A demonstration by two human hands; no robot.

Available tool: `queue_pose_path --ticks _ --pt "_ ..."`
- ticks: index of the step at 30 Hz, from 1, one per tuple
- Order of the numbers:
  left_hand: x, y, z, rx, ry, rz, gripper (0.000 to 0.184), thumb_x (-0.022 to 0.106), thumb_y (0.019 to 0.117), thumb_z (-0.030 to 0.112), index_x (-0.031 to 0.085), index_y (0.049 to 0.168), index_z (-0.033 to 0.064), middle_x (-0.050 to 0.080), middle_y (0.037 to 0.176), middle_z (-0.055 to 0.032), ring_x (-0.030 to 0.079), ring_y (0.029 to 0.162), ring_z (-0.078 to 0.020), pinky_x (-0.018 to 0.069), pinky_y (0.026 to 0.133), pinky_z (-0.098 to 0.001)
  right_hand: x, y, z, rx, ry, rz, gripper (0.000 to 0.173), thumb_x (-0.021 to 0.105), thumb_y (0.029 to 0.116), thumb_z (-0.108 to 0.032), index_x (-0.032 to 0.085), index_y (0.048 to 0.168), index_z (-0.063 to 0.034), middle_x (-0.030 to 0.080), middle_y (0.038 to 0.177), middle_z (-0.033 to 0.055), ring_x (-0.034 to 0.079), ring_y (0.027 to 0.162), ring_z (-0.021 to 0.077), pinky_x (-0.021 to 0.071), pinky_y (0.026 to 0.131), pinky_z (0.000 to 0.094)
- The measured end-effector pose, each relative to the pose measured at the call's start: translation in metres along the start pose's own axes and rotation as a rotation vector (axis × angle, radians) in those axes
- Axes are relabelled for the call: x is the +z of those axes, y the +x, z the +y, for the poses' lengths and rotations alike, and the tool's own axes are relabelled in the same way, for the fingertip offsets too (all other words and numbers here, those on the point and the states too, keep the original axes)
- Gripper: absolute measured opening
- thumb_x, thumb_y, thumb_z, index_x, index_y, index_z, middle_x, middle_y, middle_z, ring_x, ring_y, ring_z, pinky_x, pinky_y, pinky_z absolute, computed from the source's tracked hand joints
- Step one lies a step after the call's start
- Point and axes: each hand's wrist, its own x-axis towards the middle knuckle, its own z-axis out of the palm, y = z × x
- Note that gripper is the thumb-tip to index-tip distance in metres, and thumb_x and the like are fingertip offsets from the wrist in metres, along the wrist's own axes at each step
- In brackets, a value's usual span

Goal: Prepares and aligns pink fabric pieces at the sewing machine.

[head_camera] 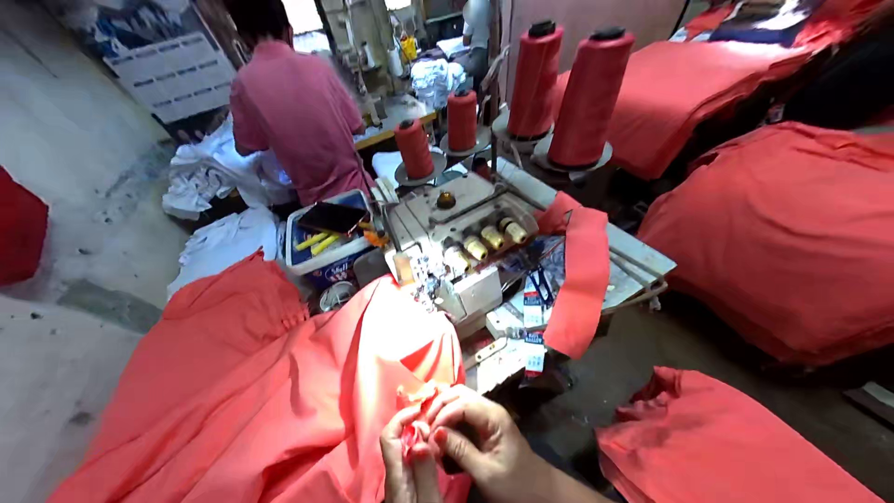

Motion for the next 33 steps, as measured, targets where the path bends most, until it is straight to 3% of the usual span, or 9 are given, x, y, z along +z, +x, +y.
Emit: queue_pose_path --ticks 6,10,15,19,21,24,27,30,33 --pt "-0.004 0.001 -0.003 -0.098 -0.161 -0.104 0.086 0.032 0.1086 0.051 0.020 0.140 -0.0287 0.058 0.137 -0.0114 0.053 0.125 0.0065 0.0438 0.110 -0.0195 0.012 -0.011 -0.005 0.018 -0.080 0.030 0.023 0.065 0.0970 -0.013 0.068 0.099 0.0102 0.067 0.111 0.0221 0.064 0.107 0.0128 0.0523 0.091 0.0203" --pt "-0.009 0.001 -0.011 -0.002 -0.177 -0.135 0.068 0.044 0.1065 0.047 0.043 0.144 -0.0093 0.060 0.141 -0.0014 0.052 0.131 0.0026 0.0416 0.113 -0.0237 0.016 -0.013 -0.007 0.065 -0.084 0.068 0.013 0.061 0.0940 0.003 0.067 0.093 0.0141 0.066 0.111 0.0253 0.065 0.107 0.0149 0.0525 0.091 0.0203" --pt "-0.011 0.004 -0.005 -0.020 -0.160 -0.095 0.055 0.043 0.1101 0.027 0.034 0.140 -0.0183 0.068 0.126 -0.0021 0.061 0.117 0.0026 0.0491 0.105 -0.0227 0.018 -0.020 -0.001 0.006 -0.025 -0.002 0.027 0.060 0.1016 -0.016 0.062 0.099 0.0115 0.062 0.120 0.0257 0.063 0.108 0.0112 0.0521 0.089 0.0193" --pt "-0.015 0.002 -0.005 -0.097 -0.237 -0.098 0.080 0.060 0.0997 0.045 0.025 0.143 -0.0125 0.064 0.120 0.0108 0.060 0.113 0.0073 0.0518 0.101 -0.0216 0.019 -0.018 -0.001 -0.010 -0.068 0.030 0.016 0.060 0.0973 -0.003 0.062 0.090 0.0109 0.064 0.116 0.0263 0.061 0.116 0.0160 0.0471 0.101 0.0212" --pt "-0.016 0.000 -0.006 -0.118 -0.254 -0.090 0.069 0.071 0.0945 0.035 0.033 0.139 -0.0011 0.066 0.120 0.0151 0.063 0.114 0.0052 0.0533 0.101 -0.0235 0.018 -0.017 -0.004 0.019 -0.117 0.061 0.016 0.059 0.0975 -0.002 0.061 0.089 0.0107 0.064 0.112 0.0254 0.061 0.115 0.0184 0.0465 0.101 0.0227" --pt "-0.017 -0.001 -0.013 -0.070 -0.230 -0.032 0.021 0.063 0.1001 0.014 0.057 0.120 0.0167 0.072 0.111 0.0202 0.067 0.104 0.0059 0.0557 0.094 -0.0202 0.017 -0.017 -0.006 0.039 -0.145 0.076 0.015 0.056 0.0974 0.000 0.060 0.088 0.0104 0.065 0.105 0.0244 0.062 0.109 0.0192 0.0478 0.098 0.0231" --pt "-0.019 -0.002 -0.025 0.038 -0.118 0.056 0.024 0.054 0.1045 0.010 0.074 0.106 0.0238 0.074 0.103 0.0225 0.066 0.097 0.0108 0.0547 0.088 -0.0134 0.014 -0.018 -0.004 0.070 -0.070 0.076 0.015 0.054 0.0989 -0.001 0.060 0.095 0.0115 0.066 0.100 0.0189 0.063 0.099 0.0101 0.0499 0.089 0.0198" --pt "-0.022 0.003 -0.009 0.046 0.012 -0.035 0.013 0.061 0.0986 0.004 0.074 0.102 0.0026 0.073 0.101 0.0116 0.062 0.101 0.0105 0.0510 0.095 -0.0148 0.012 -0.018 -0.003 0.080 0.020 0.086 0.022 0.059 0.1010 -0.010 0.058 0.110 0.0101 0.068 0.102 0.0095 0.064 0.097 -0.0020 0.0518 0.090 0.0171" --pt "-0.019 0.002 -0.007 0.086 0.068 -0.026 0.014 0.063 0.0964 0.001 0.066 0.108 -0.0065 0.073 0.101 0.0099 0.062 0.097 0.0128 0.0525 0.090 -0.0128 0.010 -0.016 0.001 -0.017 -0.025 0.111 0.009 0.059 0.0956 0.003 0.062 0.099 0.0109 0.070 0.095 0.0128 0.065 0.094 0.0000 0.0511 0.089 0.0146"
